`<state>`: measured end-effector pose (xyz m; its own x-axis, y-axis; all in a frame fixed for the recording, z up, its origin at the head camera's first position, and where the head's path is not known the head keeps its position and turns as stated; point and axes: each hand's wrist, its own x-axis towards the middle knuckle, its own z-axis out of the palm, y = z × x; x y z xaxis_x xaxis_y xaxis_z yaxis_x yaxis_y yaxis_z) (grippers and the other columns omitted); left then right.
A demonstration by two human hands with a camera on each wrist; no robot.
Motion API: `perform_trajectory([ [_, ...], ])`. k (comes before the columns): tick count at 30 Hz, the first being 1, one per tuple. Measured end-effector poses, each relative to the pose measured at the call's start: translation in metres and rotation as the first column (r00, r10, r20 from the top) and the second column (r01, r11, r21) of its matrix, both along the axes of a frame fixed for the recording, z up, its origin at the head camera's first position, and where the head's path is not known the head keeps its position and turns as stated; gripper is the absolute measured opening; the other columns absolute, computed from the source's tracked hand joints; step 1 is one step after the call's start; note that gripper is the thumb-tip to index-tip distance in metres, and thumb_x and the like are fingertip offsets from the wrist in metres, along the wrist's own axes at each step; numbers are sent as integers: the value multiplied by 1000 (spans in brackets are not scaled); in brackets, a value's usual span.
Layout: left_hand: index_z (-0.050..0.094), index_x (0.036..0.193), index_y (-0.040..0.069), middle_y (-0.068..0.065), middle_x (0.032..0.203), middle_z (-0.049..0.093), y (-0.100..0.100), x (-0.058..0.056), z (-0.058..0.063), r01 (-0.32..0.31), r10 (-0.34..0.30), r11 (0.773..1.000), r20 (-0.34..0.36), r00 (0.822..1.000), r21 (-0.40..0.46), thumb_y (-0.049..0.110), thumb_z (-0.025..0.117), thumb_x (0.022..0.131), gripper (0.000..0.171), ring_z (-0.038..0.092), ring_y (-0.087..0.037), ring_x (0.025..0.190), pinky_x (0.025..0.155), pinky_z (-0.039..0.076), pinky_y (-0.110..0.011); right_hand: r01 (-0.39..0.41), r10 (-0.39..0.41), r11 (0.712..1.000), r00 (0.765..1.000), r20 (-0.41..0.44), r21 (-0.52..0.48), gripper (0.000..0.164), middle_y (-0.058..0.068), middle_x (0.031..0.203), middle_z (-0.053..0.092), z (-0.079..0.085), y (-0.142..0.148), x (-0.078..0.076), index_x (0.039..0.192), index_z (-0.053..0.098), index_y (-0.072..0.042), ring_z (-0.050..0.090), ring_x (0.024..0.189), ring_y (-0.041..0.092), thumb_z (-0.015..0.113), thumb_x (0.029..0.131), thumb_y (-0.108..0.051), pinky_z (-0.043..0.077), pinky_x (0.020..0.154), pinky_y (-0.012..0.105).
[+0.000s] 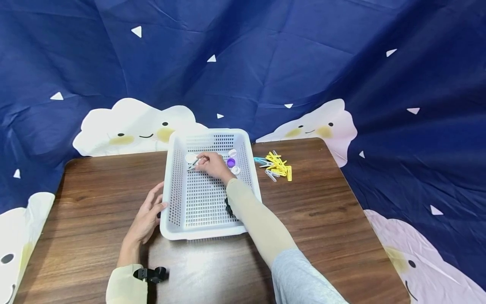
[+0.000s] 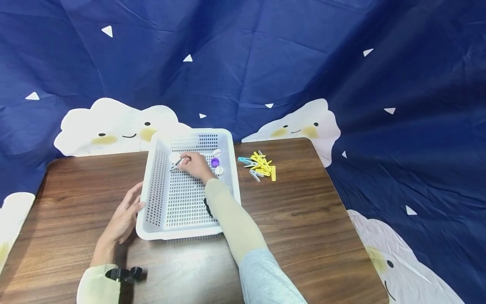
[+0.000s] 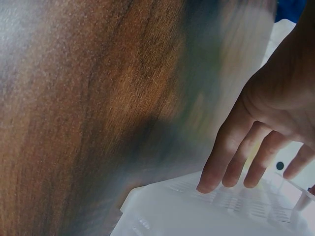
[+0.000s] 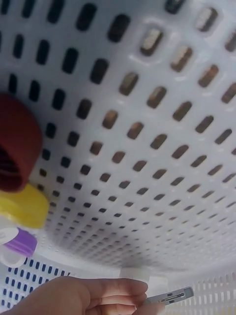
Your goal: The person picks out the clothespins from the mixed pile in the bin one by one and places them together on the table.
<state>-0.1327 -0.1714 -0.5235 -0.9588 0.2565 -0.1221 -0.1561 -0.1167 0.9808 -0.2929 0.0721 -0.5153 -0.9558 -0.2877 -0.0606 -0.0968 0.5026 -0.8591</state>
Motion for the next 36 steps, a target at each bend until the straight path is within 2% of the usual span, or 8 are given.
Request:
perform_trajectory([
  [7, 23, 161, 21, -12, 140, 50, 1, 0, -1, 1, -1, 1000, -11, 1000, 1, 9, 46, 106, 61, 60, -17, 114, 82, 55, -45, -1, 0, 1000, 1000, -30, -29, 38, 2, 88, 68, 14, 8, 1, 125, 68, 0, 57, 74, 8, 76, 89, -11, 48, 72, 22],
  [15, 22, 161, 22, -17, 145, 45, 0, 2, 1, 7, -7, 1000, -12, 1000, -3, 10, 46, 106, 61, 58, -17, 116, 84, 54, -46, -12, 9, 997, 999, -46, -72, 39, 4, 96, 68, 32, 19, 3, 129, 65, -1, 61, 83, 13, 74, 93, -14, 49, 76, 24],
  [24, 21, 161, 22, -20, 148, 43, 1, 2, 2, 8, -8, 1000, -1, 1000, -10, 10, 46, 106, 62, 58, -16, 116, 85, 54, -45, 0, -7, 998, 995, -95, -66, 39, 4, 97, 71, 55, 39, 10, 129, 66, -1, 64, 86, 15, 73, 94, -15, 50, 79, 27],
  [30, 20, 162, 21, -23, 150, 40, 2, 1, 2, 10, -10, 1000, 4, 1000, 2, 10, 46, 106, 63, 59, -16, 116, 85, 55, -43, 33, -45, 995, 991, -127, -94, 37, 5, 96, 71, 61, 49, 10, 128, 67, 0, 64, 85, 15, 74, 93, -12, 50, 79, 26],
  [36, 20, 161, 21, -21, 149, 41, 1, 2, 1, 13, -13, 1000, -3, 1000, 7, 10, 46, 106, 62, 59, -15, 115, 84, 54, -44, 52, -68, 990, 991, -114, -133, 37, 7, 96, 70, 64, 54, 12, 129, 66, 1, 63, 83, 13, 73, 94, -10, 50, 78, 27],
])
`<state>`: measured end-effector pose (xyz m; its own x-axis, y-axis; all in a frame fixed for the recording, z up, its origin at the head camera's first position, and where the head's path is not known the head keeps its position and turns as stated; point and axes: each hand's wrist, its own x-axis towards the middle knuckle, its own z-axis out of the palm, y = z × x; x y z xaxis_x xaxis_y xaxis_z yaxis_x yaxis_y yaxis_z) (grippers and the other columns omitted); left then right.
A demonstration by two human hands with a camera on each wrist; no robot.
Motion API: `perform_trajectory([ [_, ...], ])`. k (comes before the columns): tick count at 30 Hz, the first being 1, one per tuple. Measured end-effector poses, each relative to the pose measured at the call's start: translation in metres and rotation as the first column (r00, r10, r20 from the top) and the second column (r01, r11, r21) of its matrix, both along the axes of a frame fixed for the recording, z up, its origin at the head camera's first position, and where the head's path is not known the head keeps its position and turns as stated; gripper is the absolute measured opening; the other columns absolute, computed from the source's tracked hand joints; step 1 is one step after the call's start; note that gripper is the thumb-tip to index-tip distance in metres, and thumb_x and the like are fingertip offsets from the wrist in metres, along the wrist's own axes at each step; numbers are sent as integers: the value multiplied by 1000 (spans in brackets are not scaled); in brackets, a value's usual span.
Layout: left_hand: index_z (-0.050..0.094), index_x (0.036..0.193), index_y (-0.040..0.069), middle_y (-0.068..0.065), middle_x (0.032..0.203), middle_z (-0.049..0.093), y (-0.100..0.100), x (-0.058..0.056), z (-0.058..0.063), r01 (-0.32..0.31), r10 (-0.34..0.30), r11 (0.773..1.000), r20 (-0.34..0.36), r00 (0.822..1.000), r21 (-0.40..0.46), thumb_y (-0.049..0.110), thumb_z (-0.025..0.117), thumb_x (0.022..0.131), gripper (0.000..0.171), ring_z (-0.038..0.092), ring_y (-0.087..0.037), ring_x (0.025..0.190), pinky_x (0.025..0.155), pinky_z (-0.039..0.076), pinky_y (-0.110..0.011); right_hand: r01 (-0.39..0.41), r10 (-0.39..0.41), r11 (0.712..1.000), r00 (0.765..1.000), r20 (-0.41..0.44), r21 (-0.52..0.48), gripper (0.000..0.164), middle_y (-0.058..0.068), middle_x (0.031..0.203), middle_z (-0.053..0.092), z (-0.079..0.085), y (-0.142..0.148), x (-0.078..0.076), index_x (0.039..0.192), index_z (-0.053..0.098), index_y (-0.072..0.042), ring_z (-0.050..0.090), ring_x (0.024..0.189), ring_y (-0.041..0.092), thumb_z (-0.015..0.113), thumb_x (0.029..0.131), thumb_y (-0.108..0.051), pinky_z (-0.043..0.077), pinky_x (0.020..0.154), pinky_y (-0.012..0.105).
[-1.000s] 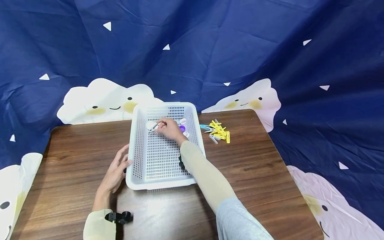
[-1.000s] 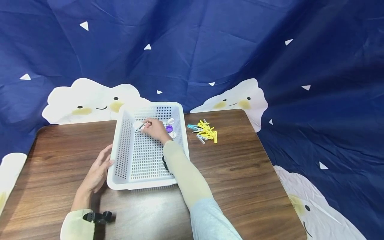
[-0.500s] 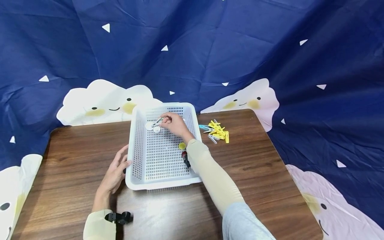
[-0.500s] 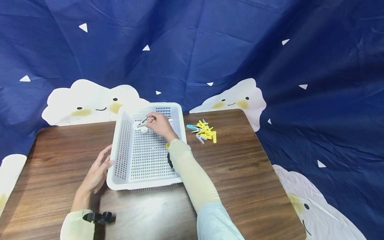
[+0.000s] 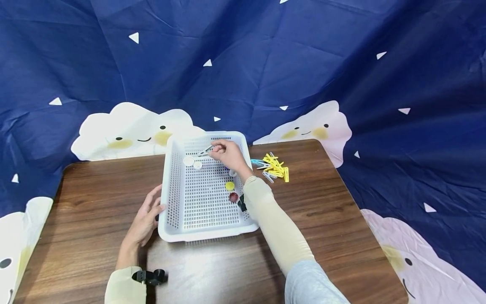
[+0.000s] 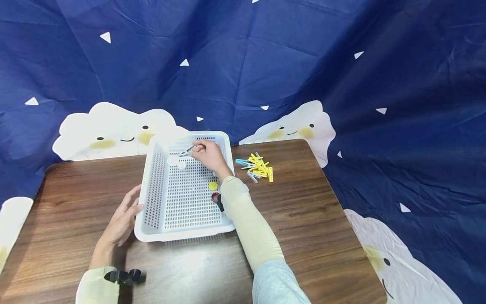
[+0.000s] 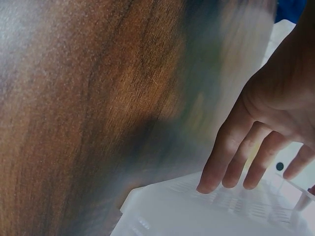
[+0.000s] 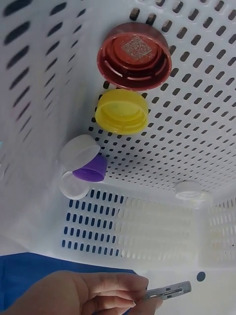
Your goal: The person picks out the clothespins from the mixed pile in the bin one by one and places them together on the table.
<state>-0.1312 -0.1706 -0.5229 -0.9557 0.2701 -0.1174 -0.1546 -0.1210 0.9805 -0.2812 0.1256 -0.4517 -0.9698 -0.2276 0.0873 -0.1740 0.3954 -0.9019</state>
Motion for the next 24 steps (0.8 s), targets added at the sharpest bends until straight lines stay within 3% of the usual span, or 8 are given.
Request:
perform_trajectory([
  [11, 22, 161, 22, -19, 147, 44, 1, 0, 0, -1, 1, 1000, -4, 1000, 4, 10, 46, 106, 62, 58, -17, 116, 84, 54, -47, 60, -60, 996, 998, 11, -58, 41, 5, 90, 69, 9, 10, 2, 127, 66, 6, 60, 76, 8, 76, 89, -8, 52, 79, 27],
  [24, 22, 161, 23, -15, 146, 45, 1, 0, 0, -12, 12, 1000, 9, 1000, -12, 12, 46, 106, 61, 58, -15, 116, 85, 54, -45, 154, -156, 983, 988, -7, -98, 36, -2, 85, 67, 15, 26, 4, 120, 69, 4, 55, 71, 7, 78, 87, -8, 50, 77, 26],
])
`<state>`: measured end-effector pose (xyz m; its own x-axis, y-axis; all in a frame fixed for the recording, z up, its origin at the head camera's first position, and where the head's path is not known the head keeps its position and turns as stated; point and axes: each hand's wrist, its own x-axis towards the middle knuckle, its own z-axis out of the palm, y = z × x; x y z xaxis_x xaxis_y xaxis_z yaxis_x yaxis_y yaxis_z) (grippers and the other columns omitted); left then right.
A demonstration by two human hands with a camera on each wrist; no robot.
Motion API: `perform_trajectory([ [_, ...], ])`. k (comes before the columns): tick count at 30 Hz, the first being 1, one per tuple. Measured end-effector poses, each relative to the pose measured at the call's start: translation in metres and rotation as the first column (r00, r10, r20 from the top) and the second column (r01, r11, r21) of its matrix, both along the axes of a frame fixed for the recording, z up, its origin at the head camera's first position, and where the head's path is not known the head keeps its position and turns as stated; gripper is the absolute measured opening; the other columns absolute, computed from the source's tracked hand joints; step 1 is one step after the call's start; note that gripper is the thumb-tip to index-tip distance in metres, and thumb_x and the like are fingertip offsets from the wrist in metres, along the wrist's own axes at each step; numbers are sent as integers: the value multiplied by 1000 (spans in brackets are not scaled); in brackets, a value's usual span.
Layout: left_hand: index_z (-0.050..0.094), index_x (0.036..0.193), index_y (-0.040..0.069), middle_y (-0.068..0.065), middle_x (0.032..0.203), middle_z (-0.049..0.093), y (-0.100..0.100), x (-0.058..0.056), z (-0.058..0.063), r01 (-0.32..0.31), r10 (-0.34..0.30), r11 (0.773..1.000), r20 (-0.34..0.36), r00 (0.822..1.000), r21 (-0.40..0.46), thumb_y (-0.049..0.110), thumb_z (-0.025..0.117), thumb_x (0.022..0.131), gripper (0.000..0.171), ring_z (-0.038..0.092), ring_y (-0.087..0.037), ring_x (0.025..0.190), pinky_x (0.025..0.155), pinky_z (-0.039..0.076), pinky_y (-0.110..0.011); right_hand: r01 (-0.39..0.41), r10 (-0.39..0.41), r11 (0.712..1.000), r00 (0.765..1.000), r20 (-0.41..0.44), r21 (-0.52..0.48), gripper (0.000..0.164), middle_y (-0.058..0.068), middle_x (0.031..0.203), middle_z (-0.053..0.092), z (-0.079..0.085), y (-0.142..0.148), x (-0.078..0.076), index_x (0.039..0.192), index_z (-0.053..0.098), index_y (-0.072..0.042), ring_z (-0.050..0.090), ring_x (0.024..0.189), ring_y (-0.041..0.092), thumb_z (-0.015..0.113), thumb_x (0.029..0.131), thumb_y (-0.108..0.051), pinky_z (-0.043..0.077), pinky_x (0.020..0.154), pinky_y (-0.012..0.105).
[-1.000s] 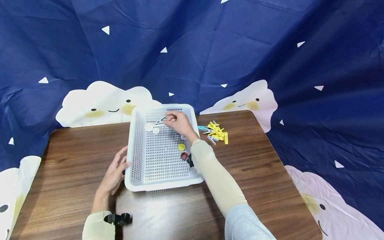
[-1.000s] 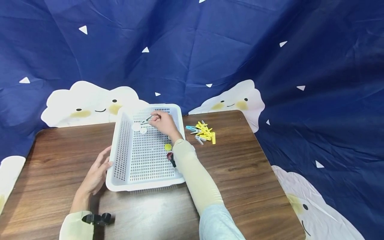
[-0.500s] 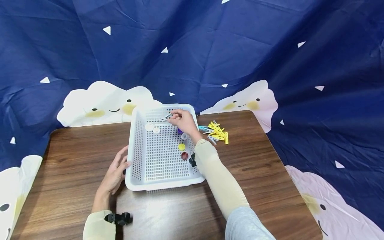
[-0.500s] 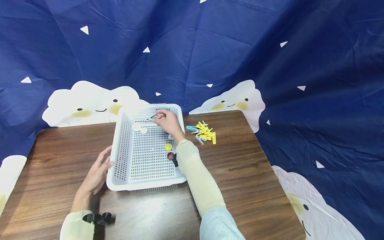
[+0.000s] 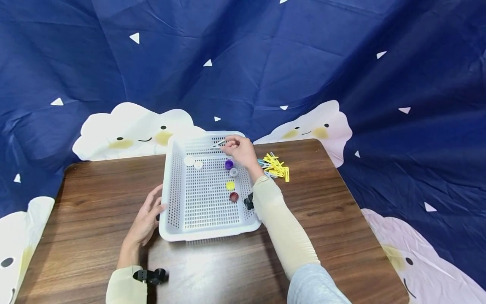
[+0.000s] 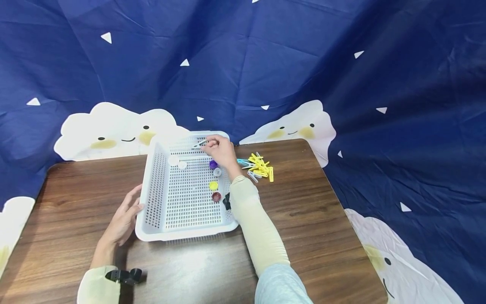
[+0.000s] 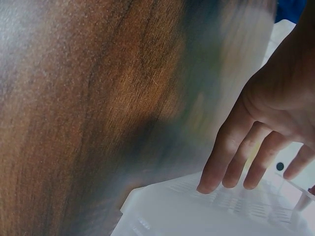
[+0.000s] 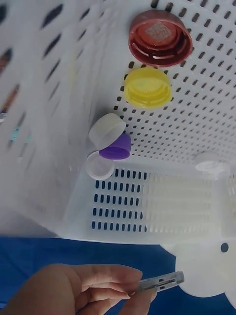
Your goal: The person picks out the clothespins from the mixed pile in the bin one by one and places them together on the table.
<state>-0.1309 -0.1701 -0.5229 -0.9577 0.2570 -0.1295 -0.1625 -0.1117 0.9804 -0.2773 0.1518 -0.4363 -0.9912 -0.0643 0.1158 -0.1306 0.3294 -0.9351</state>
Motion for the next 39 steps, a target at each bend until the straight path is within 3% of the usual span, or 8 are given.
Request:
perform_trajectory([
  [10, 21, 161, 24, -24, 153, 36, 0, 1, 1, 7, -7, 1000, 4, 1000, -5, 13, 47, 107, 62, 57, -15, 117, 85, 53, -45, 56, -54, 994, 998, 18, -97, 34, -2, 82, 59, 11, 11, 4, 117, 68, 6, 50, 68, 6, 78, 86, -2, 45, 67, 20],
  [20, 21, 162, 23, -23, 152, 37, 0, 0, 0, 6, -6, 1000, 3, 1000, 0, 12, 46, 106, 62, 58, -15, 117, 85, 54, -44, 94, -83, 965, 995, 55, -243, 39, 0, 80, 62, 13, 26, 2, 123, 63, 11, 61, 68, 8, 75, 86, 3, 56, 70, 27],
  [33, 19, 162, 24, -27, 156, 32, 2, 1, 2, 3, -3, 1000, 13, 1000, -18, 13, 46, 107, 63, 58, -16, 118, 85, 55, -43, 130, -113, 962, 990, 85, -238, 41, 1, 83, 62, 15, 50, 7, 124, 62, 10, 64, 72, 8, 74, 86, 2, 57, 73, 29],
  [39, 19, 162, 26, -26, 158, 31, 2, 2, 2, 3, -3, 999, 9, 1000, -38, 15, 46, 107, 62, 58, -13, 118, 84, 54, -45, 140, -124, 958, 989, 76, -250, 41, 2, 82, 62, 11, 60, 9, 124, 59, 13, 62, 68, 7, 73, 86, 6, 59, 78, 38],
])
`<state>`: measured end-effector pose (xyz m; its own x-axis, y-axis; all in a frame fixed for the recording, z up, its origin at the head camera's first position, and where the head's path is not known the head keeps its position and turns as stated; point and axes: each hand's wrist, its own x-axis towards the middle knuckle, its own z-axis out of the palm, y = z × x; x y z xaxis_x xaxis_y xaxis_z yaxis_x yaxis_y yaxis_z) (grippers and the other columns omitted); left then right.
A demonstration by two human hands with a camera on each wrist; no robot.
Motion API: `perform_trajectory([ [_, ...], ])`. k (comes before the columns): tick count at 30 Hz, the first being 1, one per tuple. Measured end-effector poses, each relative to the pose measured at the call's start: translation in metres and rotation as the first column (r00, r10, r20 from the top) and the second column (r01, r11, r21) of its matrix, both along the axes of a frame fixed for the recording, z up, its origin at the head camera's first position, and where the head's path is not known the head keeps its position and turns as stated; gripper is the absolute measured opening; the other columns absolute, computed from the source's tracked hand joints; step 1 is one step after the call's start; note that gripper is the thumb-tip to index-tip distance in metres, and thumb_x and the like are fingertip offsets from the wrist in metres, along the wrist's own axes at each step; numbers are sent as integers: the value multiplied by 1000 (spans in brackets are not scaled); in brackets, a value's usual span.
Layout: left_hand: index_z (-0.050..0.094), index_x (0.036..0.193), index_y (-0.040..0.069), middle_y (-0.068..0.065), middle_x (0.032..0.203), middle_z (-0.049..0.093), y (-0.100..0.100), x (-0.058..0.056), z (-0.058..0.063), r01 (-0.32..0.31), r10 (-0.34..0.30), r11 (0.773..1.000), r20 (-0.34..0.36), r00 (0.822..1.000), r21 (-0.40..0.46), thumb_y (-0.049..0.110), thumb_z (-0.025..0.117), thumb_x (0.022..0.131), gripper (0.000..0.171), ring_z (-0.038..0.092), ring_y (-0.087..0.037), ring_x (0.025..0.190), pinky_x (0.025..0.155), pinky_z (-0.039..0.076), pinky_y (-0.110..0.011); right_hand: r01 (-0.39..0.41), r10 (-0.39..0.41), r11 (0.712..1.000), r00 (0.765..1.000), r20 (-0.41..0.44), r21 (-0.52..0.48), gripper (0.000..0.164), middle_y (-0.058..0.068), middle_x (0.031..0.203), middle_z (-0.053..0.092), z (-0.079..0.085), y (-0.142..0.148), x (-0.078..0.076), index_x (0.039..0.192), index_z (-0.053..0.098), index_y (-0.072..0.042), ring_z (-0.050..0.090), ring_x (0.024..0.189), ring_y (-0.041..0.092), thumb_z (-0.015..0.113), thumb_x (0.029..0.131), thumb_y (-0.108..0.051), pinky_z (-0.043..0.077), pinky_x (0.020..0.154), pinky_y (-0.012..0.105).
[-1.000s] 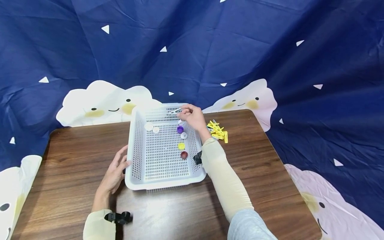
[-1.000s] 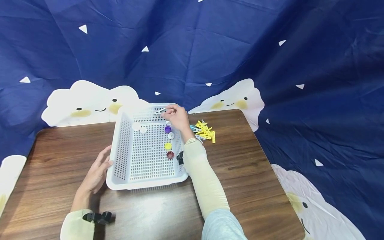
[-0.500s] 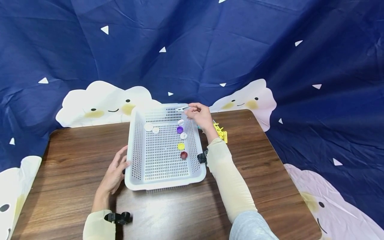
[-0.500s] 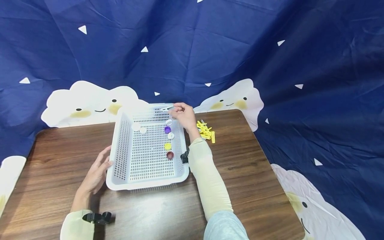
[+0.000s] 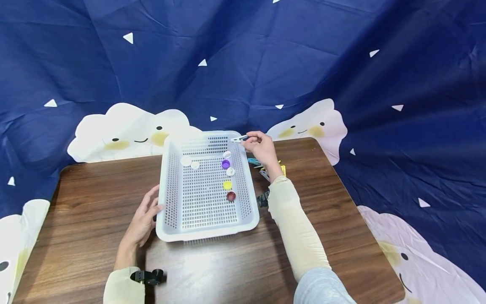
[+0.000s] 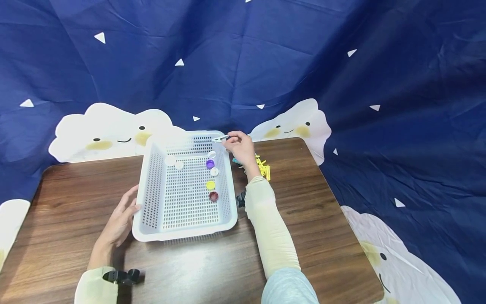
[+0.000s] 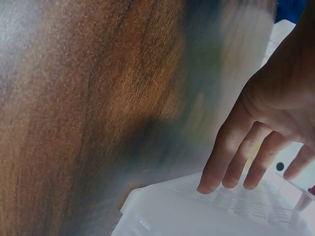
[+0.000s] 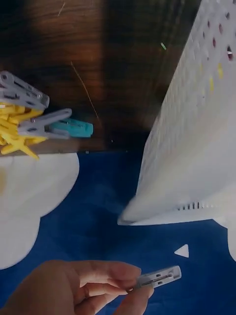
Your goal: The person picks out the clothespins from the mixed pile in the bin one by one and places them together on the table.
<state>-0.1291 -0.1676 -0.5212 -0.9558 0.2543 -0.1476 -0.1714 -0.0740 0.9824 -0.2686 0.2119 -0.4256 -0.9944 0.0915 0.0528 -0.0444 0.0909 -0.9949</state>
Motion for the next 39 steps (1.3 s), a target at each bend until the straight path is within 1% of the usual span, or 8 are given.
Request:
perform_trajectory([
  [3, 19, 162, 25, -26, 158, 31, 0, 0, 0, 1, -1, 1000, -3, 1000, 4, 15, 46, 107, 62, 57, -13, 119, 85, 54, -44, 16, -16, 1000, 1000, 3, -20, 39, 2, 81, 62, -4, 4, 1, 122, 60, 13, 64, 68, 7, 73, 86, 8, 59, 79, 39],
  [9, 19, 162, 26, -25, 157, 31, 0, 0, 0, 0, 0, 1000, 7, 1000, 8, 14, 46, 107, 63, 57, -13, 119, 85, 54, -43, 25, -25, 999, 1000, 5, -31, 39, 1, 80, 62, -9, 16, 4, 122, 59, 15, 65, 69, 6, 72, 86, 9, 59, 71, 28],
  [14, 19, 162, 26, -25, 157, 31, 0, 0, 1, 0, 0, 1000, 7, 1000, 15, 14, 47, 107, 63, 57, -14, 119, 85, 54, -43, 31, -31, 1000, 1000, 6, -2, 39, -1, 78, 65, -15, 28, 6, 121, 59, 15, 66, 68, 5, 73, 86, 8, 59, 75, 36],
  [22, 19, 162, 23, -24, 154, 35, -2, -1, 2, 1, -1, 1000, -2, 1000, 29, 14, 47, 107, 63, 58, -15, 118, 85, 54, -43, 38, -41, 998, 998, 57, 45, 40, 0, 79, 65, -28, 47, 12, 122, 59, 13, 63, 68, 7, 74, 86, 3, 55, 71, 24],
  [26, 19, 162, 23, -23, 153, 36, -1, -3, 1, 12, -12, 999, -18, 1000, 35, 13, 47, 107, 62, 58, -16, 118, 87, 52, -46, 35, -36, 999, 998, 55, 13, 37, 7, 79, 66, -22, 52, 18, 118, 58, 16, 64, 65, 12, 72, 85, 8, 58, 69, 29],
  [31, 20, 161, 23, -20, 151, 39, 0, -3, 0, 12, -11, 999, -15, 1000, 41, 13, 48, 106, 63, 58, -16, 117, 87, 52, -45, 44, -47, 998, 996, 70, 46, 38, 13, 83, 66, -13, 52, 28, 120, 56, 18, 64, 64, 11, 71, 86, 9, 55, 64, 24],
  [34, 20, 161, 23, -19, 150, 40, -1, -1, 0, 4, -3, 999, -7, 1000, 38, 12, 47, 106, 63, 58, -16, 117, 86, 53, -44, 45, -47, 999, 995, 92, 29, 39, 13, 84, 66, -23, 54, 27, 122, 55, 18, 65, 65, 11, 71, 87, 9, 56, 65, 23],
  [39, 19, 162, 22, -22, 152, 38, -2, -1, -1, 9, -8, 999, -14, 1000, 43, 11, 47, 106, 63, 57, -16, 118, 87, 52, -45, 86, -87, 996, 992, 94, 5, 39, 4, 81, 65, -50, 62, 23, 121, 57, 16, 66, 67, 12, 73, 87, 7, 58, 71, 29],
])
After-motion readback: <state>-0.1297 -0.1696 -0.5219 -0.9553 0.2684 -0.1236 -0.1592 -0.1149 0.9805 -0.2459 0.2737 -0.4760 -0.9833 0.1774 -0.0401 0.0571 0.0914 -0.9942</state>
